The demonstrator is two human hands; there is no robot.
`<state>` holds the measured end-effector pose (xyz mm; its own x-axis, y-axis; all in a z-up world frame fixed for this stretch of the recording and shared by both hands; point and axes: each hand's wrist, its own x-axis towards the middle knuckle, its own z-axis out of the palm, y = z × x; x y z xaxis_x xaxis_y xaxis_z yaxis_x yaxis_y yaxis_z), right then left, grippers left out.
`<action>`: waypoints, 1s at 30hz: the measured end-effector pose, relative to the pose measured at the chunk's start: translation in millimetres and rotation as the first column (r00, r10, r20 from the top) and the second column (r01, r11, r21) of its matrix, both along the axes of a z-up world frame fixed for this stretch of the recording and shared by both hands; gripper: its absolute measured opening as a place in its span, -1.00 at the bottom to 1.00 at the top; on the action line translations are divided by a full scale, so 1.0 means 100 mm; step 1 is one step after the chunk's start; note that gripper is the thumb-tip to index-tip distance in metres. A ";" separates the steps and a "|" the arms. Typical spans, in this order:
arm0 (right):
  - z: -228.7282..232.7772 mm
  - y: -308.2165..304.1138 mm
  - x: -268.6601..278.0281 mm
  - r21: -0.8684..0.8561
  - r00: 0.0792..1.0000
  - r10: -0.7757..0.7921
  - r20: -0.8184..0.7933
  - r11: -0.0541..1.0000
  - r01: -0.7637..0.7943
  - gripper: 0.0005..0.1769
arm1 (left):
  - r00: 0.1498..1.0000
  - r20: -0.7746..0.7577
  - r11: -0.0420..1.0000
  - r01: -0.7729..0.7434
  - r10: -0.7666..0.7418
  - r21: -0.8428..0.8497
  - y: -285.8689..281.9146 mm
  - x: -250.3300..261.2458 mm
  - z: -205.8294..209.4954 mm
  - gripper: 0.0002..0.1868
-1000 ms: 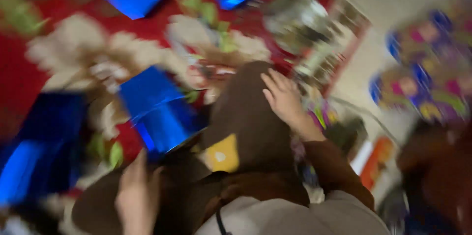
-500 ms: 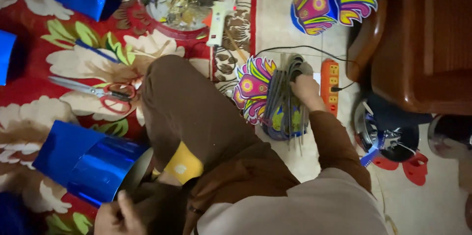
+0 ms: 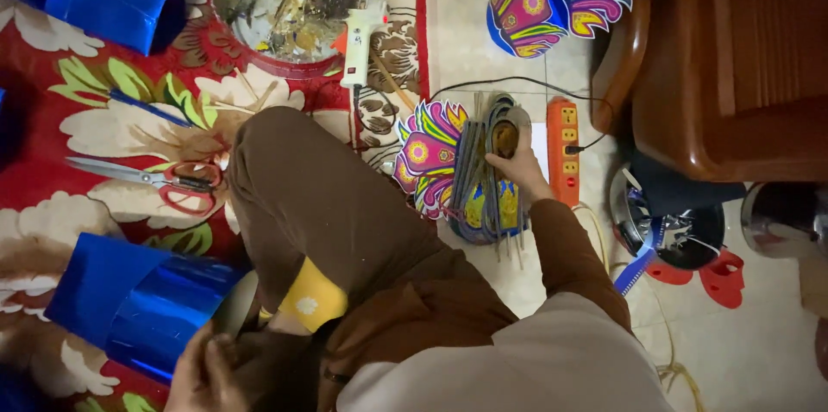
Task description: The person is assembling decorative paper items, likely traditional hats, by gluing colorful printed cutouts onto blue metallic paper bases using a hot glue gun.
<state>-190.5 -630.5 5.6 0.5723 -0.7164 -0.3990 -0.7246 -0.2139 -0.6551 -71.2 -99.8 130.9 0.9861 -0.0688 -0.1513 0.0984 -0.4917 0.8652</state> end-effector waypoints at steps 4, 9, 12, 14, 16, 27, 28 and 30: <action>0.06 0.03 0.01 -0.049 0.994 -0.068 -0.082 0.997 0.064 0.09 | 0.997 0.064 0.999 0.032 -0.034 0.031 0.12 -0.02 -0.16 -0.69; 0.46 0.10 0.01 0.153 0.986 -0.169 0.014 0.974 0.164 -0.01 | 0.996 0.085 1.000 -0.019 0.021 -0.021 0.24 -0.07 -0.39 -0.58; 0.35 -0.12 -0.18 0.132 0.981 -0.182 0.066 0.976 0.172 0.04 | 0.997 0.008 0.997 -0.081 0.081 0.009 0.12 -0.06 -0.22 -0.64; 0.64 -0.08 -0.13 0.217 0.967 -0.256 -0.007 0.943 0.251 -0.05 | 0.997 0.028 0.995 -0.079 0.078 0.055 0.05 -0.06 -0.16 -0.80; 0.83 -0.11 -0.04 0.314 0.968 -0.235 0.087 0.929 0.197 -0.09 | 1.000 -0.009 0.993 -0.023 0.025 0.119 -0.18 0.05 0.09 -0.78; 1.44 1.42 1.49 0.209 0.686 0.525 0.504 0.696 -0.687 0.01 | 0.793 -0.069 0.682 0.473 -0.606 -0.558 -1.69 0.34 0.23 -0.07; 1.30 1.60 1.57 0.110 0.698 0.557 0.451 0.741 -0.662 0.06 | 0.783 -0.180 0.712 0.411 -0.596 -0.569 -1.73 0.32 0.16 -0.01; 1.13 1.83 1.66 0.012 0.722 0.570 0.393 0.781 -0.624 0.11 | 0.752 -0.295 0.740 0.355 -0.590 -0.572 -1.80 0.28 -0.16 0.05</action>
<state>-24.9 -447.8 118.8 0.9797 -0.1323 -0.1507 -0.1928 -0.4144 -0.8895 -43.3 -279.4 115.3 0.6329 -0.6814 -0.3676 0.3797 -0.1407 0.9144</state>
